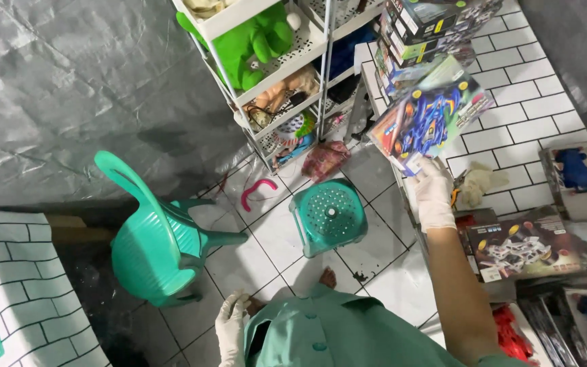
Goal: Unboxing a toy car kit and beginning assembly by attaching tires to the chassis
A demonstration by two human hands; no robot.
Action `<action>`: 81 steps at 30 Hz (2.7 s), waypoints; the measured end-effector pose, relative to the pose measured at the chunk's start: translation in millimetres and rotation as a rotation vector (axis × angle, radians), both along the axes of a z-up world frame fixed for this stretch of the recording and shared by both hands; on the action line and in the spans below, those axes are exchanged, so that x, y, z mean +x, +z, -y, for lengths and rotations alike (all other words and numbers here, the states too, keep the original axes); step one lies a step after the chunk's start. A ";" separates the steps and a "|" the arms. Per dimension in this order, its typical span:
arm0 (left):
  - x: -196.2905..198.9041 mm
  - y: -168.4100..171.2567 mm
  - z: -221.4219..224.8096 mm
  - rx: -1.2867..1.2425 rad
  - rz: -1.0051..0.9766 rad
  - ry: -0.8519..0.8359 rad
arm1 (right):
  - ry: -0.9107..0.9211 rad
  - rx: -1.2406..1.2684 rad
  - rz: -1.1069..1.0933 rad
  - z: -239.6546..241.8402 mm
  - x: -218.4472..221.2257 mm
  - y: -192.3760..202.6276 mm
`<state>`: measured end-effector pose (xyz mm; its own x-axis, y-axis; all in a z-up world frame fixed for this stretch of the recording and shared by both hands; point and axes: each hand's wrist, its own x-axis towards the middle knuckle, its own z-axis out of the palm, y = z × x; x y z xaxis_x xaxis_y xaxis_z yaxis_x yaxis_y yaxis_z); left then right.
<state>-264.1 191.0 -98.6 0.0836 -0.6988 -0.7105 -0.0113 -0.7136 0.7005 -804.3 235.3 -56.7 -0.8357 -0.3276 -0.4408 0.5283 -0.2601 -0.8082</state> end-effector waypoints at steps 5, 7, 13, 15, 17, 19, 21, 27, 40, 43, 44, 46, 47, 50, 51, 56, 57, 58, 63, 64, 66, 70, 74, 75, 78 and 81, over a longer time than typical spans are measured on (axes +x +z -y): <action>22.1 -15.3 8.2 -0.099 0.037 -0.088 | -0.067 0.009 0.208 -20.4 22.5 -16.2; 32.7 -28.6 16.4 -0.114 0.006 -0.059 | 0.005 0.093 0.146 -27.3 40.9 -10.1; 52.6 -27.7 31.7 -0.155 -0.098 0.024 | 0.163 0.208 0.120 -35.4 94.3 -55.0; 56.6 -25.8 43.5 -0.180 -0.109 -0.013 | 0.154 0.224 0.140 -25.4 115.7 -62.8; 67.5 -16.7 46.1 -0.177 -0.105 -0.084 | 0.237 0.232 0.170 -26.2 142.4 -89.8; 73.8 -3.9 52.2 -0.156 -0.110 -0.079 | 0.268 0.245 0.195 -21.1 170.8 -82.0; 72.8 31.0 59.7 -0.139 -0.117 -0.064 | 0.308 0.258 0.216 -13.0 196.5 -73.9; 83.4 81.6 91.6 -0.179 -0.181 -0.215 | 0.502 0.260 0.053 22.9 303.3 0.1; 153.5 81.7 137.2 -0.286 -0.504 -0.081 | 1.016 0.184 -0.167 115.5 462.1 78.9; 170.2 93.7 133.1 -0.334 -0.366 0.054 | 1.147 0.192 -0.220 141.1 478.6 68.0; 175.2 101.5 130.5 -0.341 -0.288 0.128 | 1.198 0.187 -0.246 150.6 483.7 60.9; 199.0 84.8 134.9 -0.346 -0.200 0.251 | 1.313 0.189 -0.252 169.2 503.9 68.4; 210.8 77.2 137.0 -0.340 -0.123 0.323 | 1.375 0.197 -0.255 179.3 513.9 72.7; 227.2 113.6 127.1 -0.312 -0.084 0.481 | 1.521 0.130 -0.214 208.9 541.8 72.5; 236.6 121.2 125.5 -0.310 -0.068 0.533 | 1.575 0.126 -0.210 222.4 554.0 67.9; 279.5 163.8 115.5 -0.333 0.034 0.663 | 1.851 0.009 -0.116 277.4 615.2 92.1; 289.9 165.8 113.8 -0.331 0.048 0.703 | 1.893 0.004 -0.109 287.8 629.5 88.4; 298.7 166.1 112.6 -0.290 0.114 0.692 | 1.933 -0.027 -0.102 298.4 642.5 84.6; 338.9 154.7 102.7 -0.274 0.128 0.783 | 2.152 -0.086 -0.104 339.7 704.7 86.2; 347.9 142.5 105.1 -0.280 0.050 0.806 | 2.191 -0.094 -0.076 348.3 717.3 82.2; 358.8 168.4 105.0 -0.288 -0.027 0.857 | 2.260 -0.099 -0.049 363.1 743.5 80.2; 385.5 219.9 110.6 -0.236 -0.173 0.786 | 2.378 -0.074 0.088 375.2 794.9 98.4; 426.5 210.3 118.2 -0.261 -0.141 0.735 | 2.451 -0.090 0.260 406.8 849.2 54.4; 432.4 209.9 118.6 -0.263 -0.146 0.759 | 2.474 -0.080 0.255 404.7 859.6 62.1; 452.5 216.0 120.8 -0.306 -0.072 0.742 | 2.511 -0.103 0.308 400.8 896.7 80.0; 454.5 222.4 119.8 -0.434 0.056 0.806 | 2.558 -0.248 0.368 408.6 924.3 65.9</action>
